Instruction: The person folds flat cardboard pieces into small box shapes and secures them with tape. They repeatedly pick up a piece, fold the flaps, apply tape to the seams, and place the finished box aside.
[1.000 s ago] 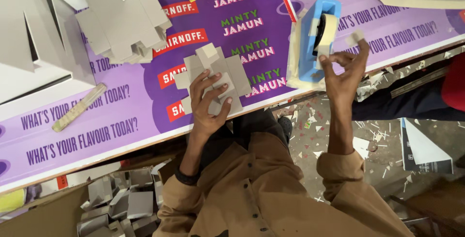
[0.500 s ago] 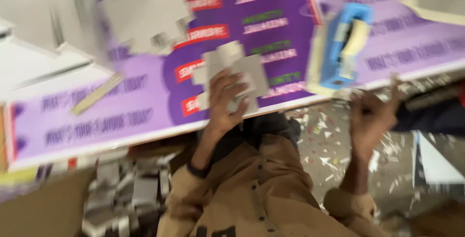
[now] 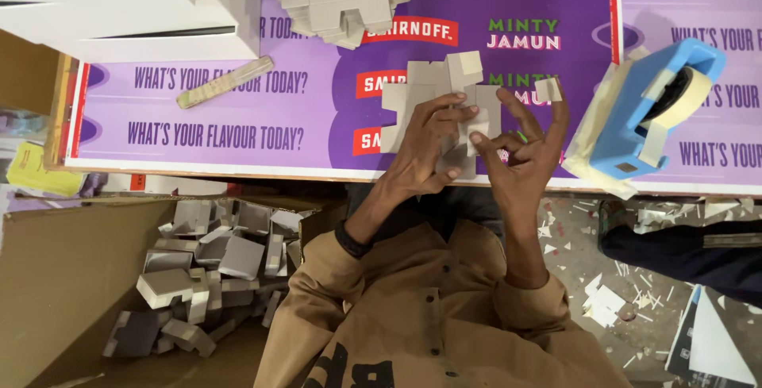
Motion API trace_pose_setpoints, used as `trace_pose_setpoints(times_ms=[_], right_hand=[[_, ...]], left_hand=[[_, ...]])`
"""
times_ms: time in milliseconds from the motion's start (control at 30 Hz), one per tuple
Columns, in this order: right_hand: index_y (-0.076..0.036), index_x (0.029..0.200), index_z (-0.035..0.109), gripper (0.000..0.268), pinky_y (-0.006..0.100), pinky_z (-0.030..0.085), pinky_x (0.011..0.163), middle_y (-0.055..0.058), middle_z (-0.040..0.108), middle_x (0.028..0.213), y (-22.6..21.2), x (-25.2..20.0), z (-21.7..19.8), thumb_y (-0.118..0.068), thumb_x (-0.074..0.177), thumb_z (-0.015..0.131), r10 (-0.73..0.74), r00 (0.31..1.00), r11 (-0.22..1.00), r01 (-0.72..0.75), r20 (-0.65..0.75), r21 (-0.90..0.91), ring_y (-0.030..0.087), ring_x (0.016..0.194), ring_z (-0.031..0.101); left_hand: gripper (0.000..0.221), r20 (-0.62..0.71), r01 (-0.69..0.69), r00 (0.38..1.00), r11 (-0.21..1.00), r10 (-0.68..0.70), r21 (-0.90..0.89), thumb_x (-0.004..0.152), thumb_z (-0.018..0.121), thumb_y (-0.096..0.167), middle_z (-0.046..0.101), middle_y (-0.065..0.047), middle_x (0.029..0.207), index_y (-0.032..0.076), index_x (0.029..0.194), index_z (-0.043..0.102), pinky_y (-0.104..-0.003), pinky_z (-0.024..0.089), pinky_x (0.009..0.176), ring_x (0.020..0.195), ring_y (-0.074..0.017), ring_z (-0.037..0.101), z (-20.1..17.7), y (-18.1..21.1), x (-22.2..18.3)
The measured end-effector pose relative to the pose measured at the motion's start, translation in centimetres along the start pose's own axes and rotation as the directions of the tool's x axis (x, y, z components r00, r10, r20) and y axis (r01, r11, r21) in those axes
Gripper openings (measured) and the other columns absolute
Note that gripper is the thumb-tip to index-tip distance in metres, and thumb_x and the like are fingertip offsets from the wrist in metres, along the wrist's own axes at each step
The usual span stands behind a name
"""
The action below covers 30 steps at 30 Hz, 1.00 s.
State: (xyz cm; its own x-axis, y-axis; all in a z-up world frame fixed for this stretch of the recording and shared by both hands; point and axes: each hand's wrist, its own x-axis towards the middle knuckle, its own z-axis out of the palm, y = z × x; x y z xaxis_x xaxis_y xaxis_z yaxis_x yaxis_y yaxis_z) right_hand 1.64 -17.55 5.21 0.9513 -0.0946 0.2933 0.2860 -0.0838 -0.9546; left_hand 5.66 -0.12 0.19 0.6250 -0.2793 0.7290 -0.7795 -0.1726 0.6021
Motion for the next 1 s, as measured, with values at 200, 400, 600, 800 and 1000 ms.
trace_pose_setpoints(times_ms=[200, 400, 600, 800, 1000], right_hand=[[-0.007, 0.166, 0.014, 0.099, 0.023, 0.057, 0.079, 0.027, 0.072, 0.127, 0.6, 0.1, -0.8, 0.011, 0.095, 0.081, 0.070, 0.997, 0.996, -0.068, 0.023, -0.056, 0.014, 0.091, 0.072], [-0.002, 0.158, 0.037, 0.076, 0.024, 0.061, 0.080, 0.018, 0.075, 0.096, 2.6, -0.8, -0.5, 0.011, 0.096, 0.078, 0.003, 0.999, 0.997, -0.007, -0.053, -0.075, 0.015, 0.086, 0.074], [-0.005, 0.135, 0.057, 0.066, 0.025, 0.052, 0.083, 0.013, 0.070, 0.098, 5.6, -1.1, 0.2, 0.006, 0.080, 0.093, -0.344, 0.932, 0.878, 0.277, -0.112, -0.390, 0.016, 0.086, 0.067], [-0.002, 0.145, 0.056, 0.078, 0.025, 0.047, 0.081, 0.007, 0.068, 0.090, 6.6, -0.1, -1.1, -0.001, 0.076, 0.093, -0.170, 0.983, 0.959, 0.151, -0.062, -0.242, 0.012, 0.085, 0.060], [-0.002, 0.149, 0.047, 0.082, 0.035, 0.053, 0.096, 0.016, 0.064, 0.124, 7.0, -0.7, 1.3, -0.007, 0.078, 0.087, -0.157, 0.987, 0.933, 0.161, 0.037, -0.321, 0.022, 0.114, 0.064]], left_hand=[[0.060, 0.116, -0.047, 0.993, 0.982, 0.025, 0.184, 0.105, 0.042, 0.060, 0.056, -0.009, 0.147, 0.012, 0.137, 0.061, -0.051, 0.043, 0.121, 0.145, -0.0329, 0.045, -0.5, 0.0, 0.3], [0.063, 0.074, -0.013, 0.997, 0.962, -0.008, 0.272, 0.108, 0.039, 0.054, 0.056, -0.012, 0.145, 0.006, 0.143, 0.060, -0.047, 0.049, 0.119, 0.141, -0.0312, 0.051, -0.1, 0.5, 0.6], [0.047, 0.028, 0.007, 1.000, 0.985, -0.012, 0.170, 0.109, 0.047, 0.035, 0.060, -0.012, 0.141, 0.002, 0.139, 0.062, -0.046, 0.050, 0.120, 0.140, -0.0315, 0.054, -0.4, 0.8, 0.9], [0.033, -0.075, 0.032, 0.997, 0.994, -0.024, 0.108, 0.108, 0.051, 0.023, 0.066, -0.010, 0.129, 0.004, 0.128, 0.069, -0.045, 0.051, 0.116, 0.134, -0.0292, 0.058, 0.0, 1.2, 1.4], [0.026, -0.370, 0.265, 0.923, 0.871, -0.105, 0.414, 0.088, 0.077, 0.028, 0.063, -0.008, 0.098, 0.005, 0.093, 0.064, -0.042, 0.056, 0.078, 0.101, -0.0289, 0.062, 0.0, 2.7, 1.6]])
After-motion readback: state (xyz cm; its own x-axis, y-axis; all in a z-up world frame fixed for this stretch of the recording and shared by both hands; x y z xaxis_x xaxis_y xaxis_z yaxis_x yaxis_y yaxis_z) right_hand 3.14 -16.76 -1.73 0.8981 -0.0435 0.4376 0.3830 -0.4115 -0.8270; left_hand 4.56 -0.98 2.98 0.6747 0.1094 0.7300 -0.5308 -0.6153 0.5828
